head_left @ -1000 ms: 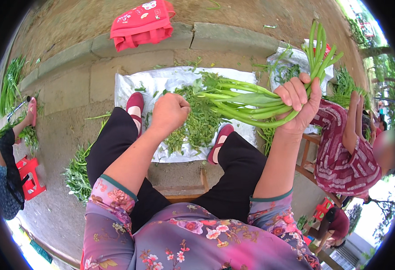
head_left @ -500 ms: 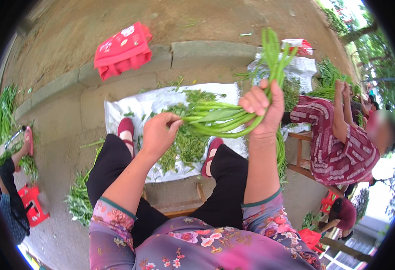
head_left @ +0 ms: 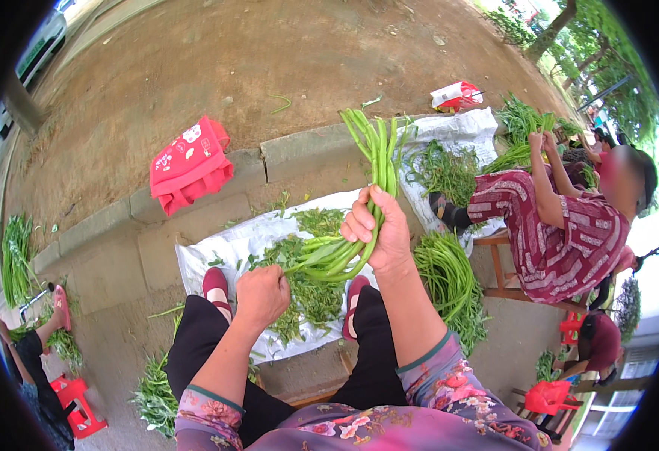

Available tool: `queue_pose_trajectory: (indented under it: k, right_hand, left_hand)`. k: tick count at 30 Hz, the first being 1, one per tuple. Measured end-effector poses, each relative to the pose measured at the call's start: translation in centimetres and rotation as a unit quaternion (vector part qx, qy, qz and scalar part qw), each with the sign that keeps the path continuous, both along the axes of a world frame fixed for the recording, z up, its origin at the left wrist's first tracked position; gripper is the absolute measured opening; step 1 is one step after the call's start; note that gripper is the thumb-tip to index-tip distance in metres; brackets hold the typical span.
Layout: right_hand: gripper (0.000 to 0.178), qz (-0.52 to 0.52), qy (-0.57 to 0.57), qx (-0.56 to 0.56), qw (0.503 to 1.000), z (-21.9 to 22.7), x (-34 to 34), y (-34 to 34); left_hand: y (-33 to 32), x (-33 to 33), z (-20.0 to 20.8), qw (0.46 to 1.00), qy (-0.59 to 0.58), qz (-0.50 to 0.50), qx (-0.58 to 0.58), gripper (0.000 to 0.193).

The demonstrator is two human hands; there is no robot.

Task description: The person holds a bundle of green leafy stems and pulls individual leaves or small sprigs from the stems with their hands. The person continues to pick and separate the leaves until the bundle is finished.

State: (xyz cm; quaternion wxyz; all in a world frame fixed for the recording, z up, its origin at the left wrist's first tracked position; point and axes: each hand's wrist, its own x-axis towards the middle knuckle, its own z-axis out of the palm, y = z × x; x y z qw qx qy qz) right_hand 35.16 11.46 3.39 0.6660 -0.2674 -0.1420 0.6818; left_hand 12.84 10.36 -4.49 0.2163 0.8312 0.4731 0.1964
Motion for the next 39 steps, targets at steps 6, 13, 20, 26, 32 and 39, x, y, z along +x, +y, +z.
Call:
queue_pose_trajectory:
  k: [6, 13, 20, 26, 32, 39]
  right_hand:
    - [0.02, -0.005, 0.004, -0.014, 1.0, -0.2, 0.0, 0.0]
    - [0.018, 0.012, -0.022, -0.05, 0.998, -0.5, -0.4, 0.2]
    - [0.018, -0.003, -0.066, -0.08, 0.995, 0.1, -1.4, 0.2]
    - [0.019, -0.031, -0.102, -0.073, 0.992, 0.5, -1.0, 0.3]
    - [0.017, -0.069, -0.172, -0.104, 0.977, 0.1, -2.2, 0.2]
    - [0.014, -0.052, -0.34, -0.096, 0.934, -1.7, -5.7, 0.6]
  left_hand:
    - [0.0, 0.0, 0.2, 1.0, 0.005, -0.02, 0.008, 0.012]
    - [0.0, -0.1, 0.4, 0.999, 0.043, -0.03, 0.006, 0.011]
    - [-0.1, 0.3, 0.8, 0.98, 0.186, -0.014, -0.07, 0.012]
    - [-0.3, -0.6, -0.8, 0.94, 0.295, -0.032, -0.169, 0.018]
    - [1.1, -0.2, 2.5, 0.957, 0.131, -0.029, -0.258, 0.022]
    - [5.2, 2.3, 6.3, 0.855, -0.357, 0.003, -0.376, 0.065]
